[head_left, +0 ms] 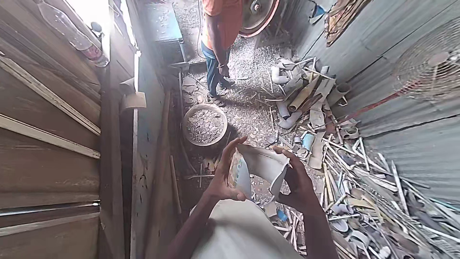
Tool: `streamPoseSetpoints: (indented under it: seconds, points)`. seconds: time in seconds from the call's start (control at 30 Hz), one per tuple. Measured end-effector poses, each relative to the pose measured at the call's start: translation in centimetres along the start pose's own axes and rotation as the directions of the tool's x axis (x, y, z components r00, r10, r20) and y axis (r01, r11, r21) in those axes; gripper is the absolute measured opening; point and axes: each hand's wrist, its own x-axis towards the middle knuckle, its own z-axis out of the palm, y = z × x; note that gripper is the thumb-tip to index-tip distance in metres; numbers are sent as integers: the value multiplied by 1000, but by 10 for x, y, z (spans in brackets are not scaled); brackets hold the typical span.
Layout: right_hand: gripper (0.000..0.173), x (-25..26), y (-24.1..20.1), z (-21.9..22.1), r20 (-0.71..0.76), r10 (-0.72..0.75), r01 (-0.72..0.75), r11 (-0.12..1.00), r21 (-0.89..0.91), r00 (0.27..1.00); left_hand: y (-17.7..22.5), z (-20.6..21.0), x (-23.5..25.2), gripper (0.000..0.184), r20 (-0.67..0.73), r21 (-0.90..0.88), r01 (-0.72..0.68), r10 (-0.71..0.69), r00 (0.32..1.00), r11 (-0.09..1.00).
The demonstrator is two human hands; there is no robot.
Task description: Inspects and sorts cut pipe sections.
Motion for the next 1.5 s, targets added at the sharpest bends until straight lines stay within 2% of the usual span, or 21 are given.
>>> streamPoseSetpoints:
  seconds: [0.23, 0.4, 0.47, 0.53, 0.63, 0.73, 0.8, 0.9, 0.97, 1.03, 1.17, 1.23, 1.33, 1.4, 1.47, 1.5]
  points:
    - [102, -11, -2, 3, 57, -17, 10, 993, 114, 998, 16, 13, -17, 104, -43, 121, -35, 41, 998, 992]
    - [116, -20, -4, 13, 165, -133, 98, 974, 203, 977, 16, 17, -33, 108, -38, 217, -107, 118, 992, 970]
    - [114, -27, -8, 26, 49, -107, 95, 974, 204, 993, 18, 15, -42, 115, 37, 263, -91, 84, 996, 961]
    - [103, -32, -8, 42, -124, -77, 94, 986, 138, 989, 20, 12, -50, 124, 112, 305, -37, 2, 994, 952]
    - [96, -46, -8, 62, -267, -85, 76, 996, -44, 960, 24, 13, -62, 138, 90, 309, 82, -115, 989, 948]
    - [102, -59, -15, 77, -324, -110, 73, 990, -124, 940, 27, 20, -74, 148, 13, 230, 149, -156, 988, 962]
    - [112, -65, -16, 84, -353, -133, 87, 986, -142, 926, 30, 24, -84, 150, -15, 146, 183, -183, 983, 972]
    - [133, -71, -16, 90, -371, -86, 36, 989, -142, 924, 32, 22, -90, 144, -16, 150, 191, -191, 981, 970]
    - [136, -75, -19, 96, -374, -35, -4, 995, -104, 927, 35, 20, -91, 138, 10, 157, 181, -184, 983, 971]
    - [131, -76, -23, 101, -363, 0, -20, 998, -51, 932, 37, 18, -88, 133, 22, 174, 166, -172, 985, 971]
    - [110, -76, -44, 112, -369, 75, -116, 989, -90, 927, 44, 10, -95, 126, 28, 274, 170, -184, 982, 947]
    - [114, -77, -49, 116, -357, 117, -150, 987, -66, 927, 45, 7, -99, 127, 22, 339, 148, -165, 986, 929]
    - [119, -78, -37, 115, -319, 84, -103, 994, -43, 944, 48, -1, -97, 129, 54, 359, 121, -150, 987, 925]
    - [116, -69, -38, 113, -284, 60, -79, 995, -56, 957, 53, -3, -92, 131, 44, 349, 133, -158, 986, 928]
    - [105, -53, -67, 118, -249, 138, -183, 969, -168, 959, 55, -5, -90, 133, 22, 283, 131, -143, 989, 950]
    - [92, -42, -90, 124, -254, 251, -311, 921, -233, 934, 56, -5, -90, 134, 5, 231, 129, -134, 991, 964]
